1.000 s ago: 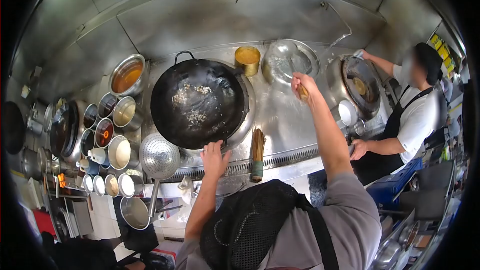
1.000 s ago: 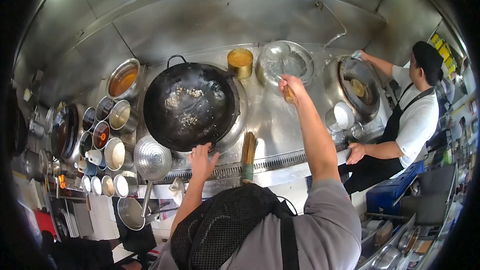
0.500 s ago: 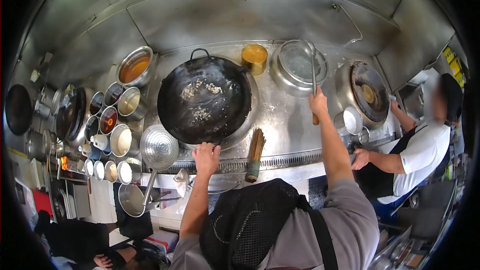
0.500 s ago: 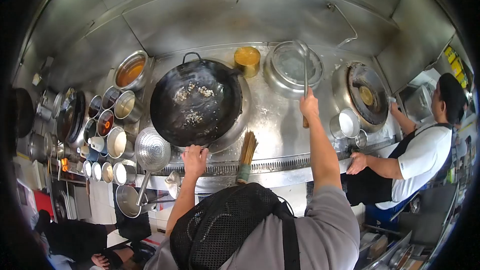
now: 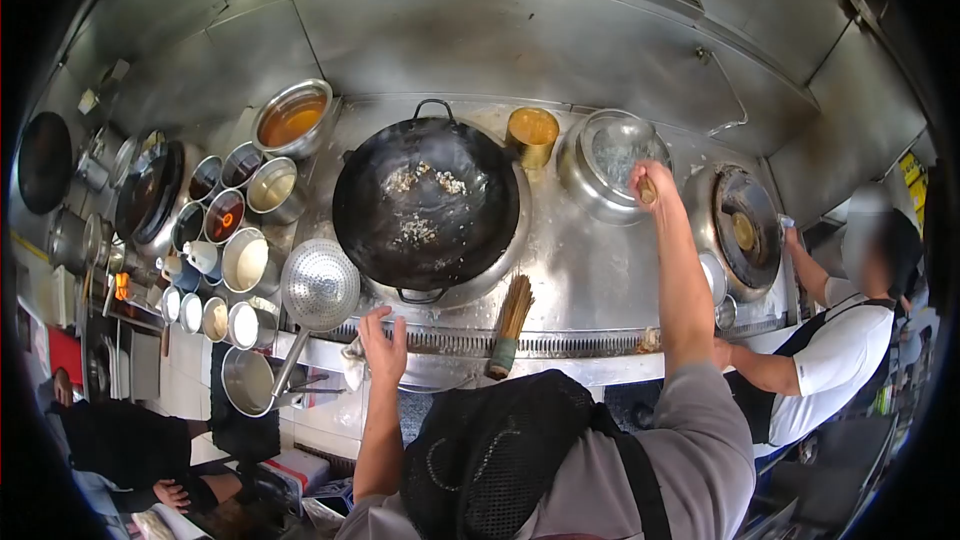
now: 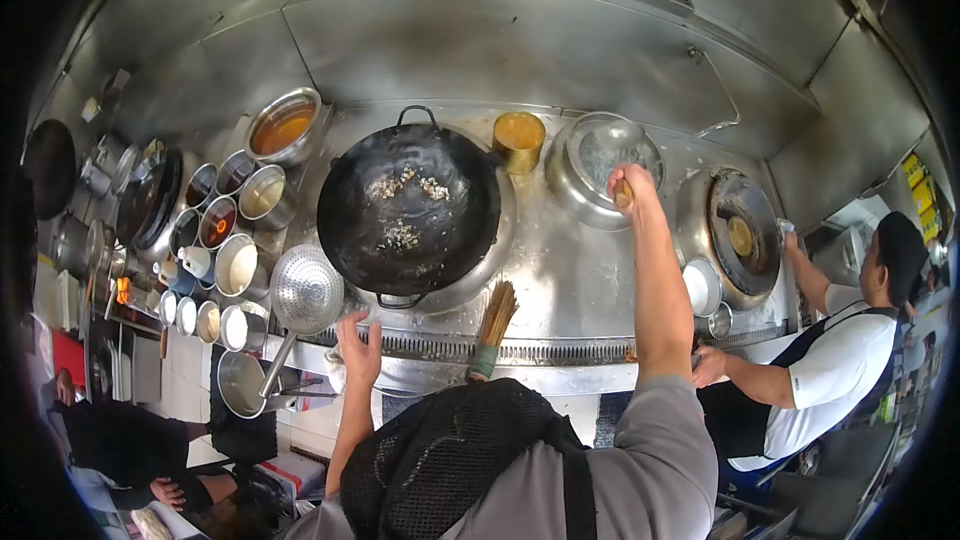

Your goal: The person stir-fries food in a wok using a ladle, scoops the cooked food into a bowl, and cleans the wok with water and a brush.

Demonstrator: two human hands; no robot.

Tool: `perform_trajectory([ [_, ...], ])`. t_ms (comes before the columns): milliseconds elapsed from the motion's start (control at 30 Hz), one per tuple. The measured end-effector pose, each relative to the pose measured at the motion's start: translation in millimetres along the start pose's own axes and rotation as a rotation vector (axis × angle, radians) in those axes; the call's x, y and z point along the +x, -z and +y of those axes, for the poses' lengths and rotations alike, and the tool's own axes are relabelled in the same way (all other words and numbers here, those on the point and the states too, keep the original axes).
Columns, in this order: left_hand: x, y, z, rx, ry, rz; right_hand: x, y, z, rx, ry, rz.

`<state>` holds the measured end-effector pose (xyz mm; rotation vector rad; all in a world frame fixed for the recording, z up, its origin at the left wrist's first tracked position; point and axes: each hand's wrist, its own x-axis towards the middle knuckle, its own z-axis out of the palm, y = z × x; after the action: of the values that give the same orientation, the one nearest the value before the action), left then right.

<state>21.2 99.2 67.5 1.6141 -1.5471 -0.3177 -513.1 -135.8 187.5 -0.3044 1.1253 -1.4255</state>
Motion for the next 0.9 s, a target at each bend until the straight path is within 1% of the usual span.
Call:
perform_trajectory([
  [33, -2.2, 4.4, -0.3, 0.004, 0.007, 0.000, 3.0, -8.9, -3.5, -0.003, -0.007, -0.001],
  [100, -6.2, 11.8, 0.0, 0.018, 0.051, -0.012, 1.7, -27.3, -10.2, -0.382, 0.105, 0.005],
  [133, -7.0, 12.5, 0.3, 0.009, 0.062, -0.008, 3.5, -27.6, -10.7, -0.624, 0.198, 0.023],
  [167, -7.6, 12.6, 1.2, 0.008, 0.063, -0.008, 2.4, -25.7, -5.8, -0.626, 0.197, 0.024],
  [233, -9.5, 13.9, 2.2, -0.002, 0.082, -0.003, -2.6, -21.2, 13.3, -1.015, 0.506, 0.138],
  [267, -10.9, 14.2, 0.7, -0.004, 0.089, 0.003, -3.3, -13.6, 21.1, -1.177, 0.453, 0.274],
  [333, -14.0, 13.6, -5.5, -0.020, 0.074, 0.008, 18.9, 35.2, 53.9, -1.402, 0.787, 0.459],
  [400, -17.5, 13.2, -16.9, -0.021, 0.070, -0.006, -1.3, 52.4, 61.6, -1.418, 0.612, 0.470],
  [467, -21.5, 17.1, -15.2, -0.020, 0.069, -0.028, -9.3, 76.1, 71.2, -1.484, 0.594, 0.494],
  [533, -22.4, 18.2, -16.1, -0.040, 0.087, -0.039, -35.8, 63.7, 66.6, -1.467, 0.379, 0.449],
  [567, -23.4, 18.2, -16.6, -0.062, 0.084, -0.065, -27.0, 76.6, 62.7, -1.483, 0.384, 0.429],
  [600, -24.5, 15.5, -17.5, -0.069, 0.064, -0.044, -1.3, 108.0, 52.7, -0.991, 0.140, 0.196],
  [633, -25.2, 14.8, -17.5, -0.069, 0.078, -0.030, 14.2, 122.2, 48.2, -0.489, -0.098, -0.022],
  [667, -25.2, 13.7, -16.6, -0.083, 0.063, -0.052, 10.6, 113.0, 43.9, -0.503, -0.100, -0.034],
  [700, -25.9, 13.3, -15.8, -0.097, 0.046, -0.076, 5.1, 105.3, 34.9, -0.075, -0.187, -0.037],
  [733, -26.8, 13.8, -15.0, -0.120, 0.077, -0.101, -2.5, 95.2, 26.2, 0.356, -0.270, -0.037],
  [833, -29.5, 16.6, -14.1, -0.144, 0.088, -0.112, -31.3, 63.9, 17.1, 0.333, -0.226, -0.091],
  [900, -34.0, 17.6, -15.6, -0.149, 0.089, -0.100, -46.8, 31.4, 11.3, 0.327, -0.198, -0.061],
])
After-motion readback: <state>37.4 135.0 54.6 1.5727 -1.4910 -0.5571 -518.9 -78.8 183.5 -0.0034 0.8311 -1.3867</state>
